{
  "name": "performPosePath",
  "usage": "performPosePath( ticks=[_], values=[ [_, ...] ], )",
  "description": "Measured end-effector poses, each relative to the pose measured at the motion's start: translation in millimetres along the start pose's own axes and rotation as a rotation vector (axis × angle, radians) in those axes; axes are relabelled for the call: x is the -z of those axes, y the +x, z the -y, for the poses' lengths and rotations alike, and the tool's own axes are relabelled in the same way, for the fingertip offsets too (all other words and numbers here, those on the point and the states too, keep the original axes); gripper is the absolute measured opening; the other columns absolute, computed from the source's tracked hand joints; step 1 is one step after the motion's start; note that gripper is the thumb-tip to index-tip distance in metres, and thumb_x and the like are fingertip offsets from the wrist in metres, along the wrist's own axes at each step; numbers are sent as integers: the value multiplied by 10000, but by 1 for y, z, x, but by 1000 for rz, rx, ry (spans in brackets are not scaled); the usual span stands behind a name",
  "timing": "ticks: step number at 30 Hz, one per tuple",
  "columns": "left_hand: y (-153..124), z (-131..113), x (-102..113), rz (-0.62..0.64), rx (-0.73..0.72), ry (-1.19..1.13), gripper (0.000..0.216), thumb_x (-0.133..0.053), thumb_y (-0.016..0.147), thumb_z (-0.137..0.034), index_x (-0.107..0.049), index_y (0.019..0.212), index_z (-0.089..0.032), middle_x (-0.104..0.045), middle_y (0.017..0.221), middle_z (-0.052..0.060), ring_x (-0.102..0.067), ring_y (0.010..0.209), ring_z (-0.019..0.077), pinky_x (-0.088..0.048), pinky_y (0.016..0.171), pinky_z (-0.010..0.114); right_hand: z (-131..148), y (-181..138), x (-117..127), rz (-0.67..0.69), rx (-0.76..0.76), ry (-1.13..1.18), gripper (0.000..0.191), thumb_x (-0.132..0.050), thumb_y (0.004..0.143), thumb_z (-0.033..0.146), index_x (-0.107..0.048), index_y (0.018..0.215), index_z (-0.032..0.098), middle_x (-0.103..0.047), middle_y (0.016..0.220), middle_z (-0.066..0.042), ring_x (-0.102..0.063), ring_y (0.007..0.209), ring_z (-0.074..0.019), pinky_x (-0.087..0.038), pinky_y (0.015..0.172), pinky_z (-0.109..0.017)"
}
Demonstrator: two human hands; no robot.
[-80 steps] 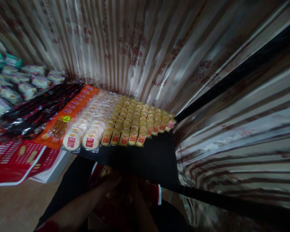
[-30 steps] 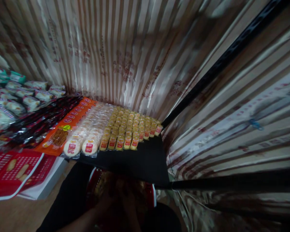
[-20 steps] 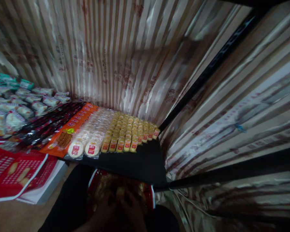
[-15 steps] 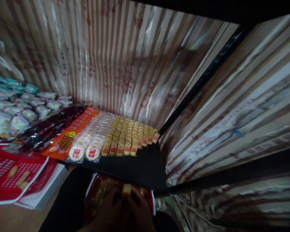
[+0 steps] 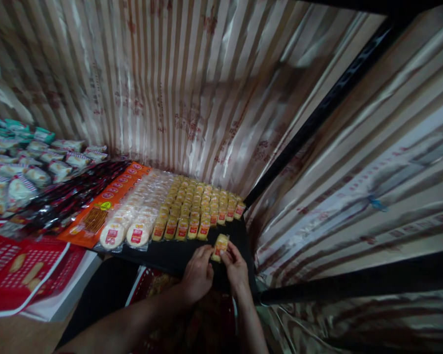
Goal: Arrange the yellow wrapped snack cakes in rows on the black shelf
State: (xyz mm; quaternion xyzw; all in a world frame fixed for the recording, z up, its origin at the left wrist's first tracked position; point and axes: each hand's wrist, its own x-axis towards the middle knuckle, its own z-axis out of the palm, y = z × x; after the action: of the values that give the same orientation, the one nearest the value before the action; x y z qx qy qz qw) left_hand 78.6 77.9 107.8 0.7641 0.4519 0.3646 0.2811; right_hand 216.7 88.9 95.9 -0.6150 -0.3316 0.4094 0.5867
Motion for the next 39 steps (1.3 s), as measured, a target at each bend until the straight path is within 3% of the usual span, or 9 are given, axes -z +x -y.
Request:
performPosePath(
  ticks=[4,13,23,33,39],
  values=[
    [10,12,0,46,-97,247,520,-440,693,-53,-524,1204,-98,-456,1358,138,-281,1333,288,-363,1063,457,-6,29,-7,-36,58,-68,549,-693,587,355,-626,1098,166,-706,953,-87,-657,834,-218,-523,779,-351],
    [24,38,-3,106,-196,436,511,-418,785,-118,-480,1291,-84,-461,1379,116,-385,1264,293,-358,1035,440,-20,68,-32,-52,187,-218,495,-618,668,373,-624,1117,164,-679,979,-86,-634,854,-203,-511,784,-333],
    [24,47,-12,73,-234,443,437,-403,822,-155,-521,1238,-90,-443,1389,138,-357,1295,287,-376,1002,431,-19,65,-38,-40,253,-296,542,-562,731,375,-533,1224,152,-642,1032,-99,-622,862,-192,-506,799,-338],
    [24,46,-10,91,-246,467,407,-398,816,-131,-550,1184,-50,-432,1391,171,-351,1304,318,-391,997,452,-21,64,-42,-80,281,-310,400,-548,732,361,-591,1083,175,-660,993,-74,-608,879,-192,-482,807,-326],
    [25,46,-11,85,-255,463,402,-382,827,-130,-552,1185,-66,-414,1408,157,-357,1306,305,-389,1007,447,-21,61,-45,-161,344,-457,254,-527,739,373,-570,907,188,-608,899,-67,-569,823,-203,-459,795,-342]
  ],
)
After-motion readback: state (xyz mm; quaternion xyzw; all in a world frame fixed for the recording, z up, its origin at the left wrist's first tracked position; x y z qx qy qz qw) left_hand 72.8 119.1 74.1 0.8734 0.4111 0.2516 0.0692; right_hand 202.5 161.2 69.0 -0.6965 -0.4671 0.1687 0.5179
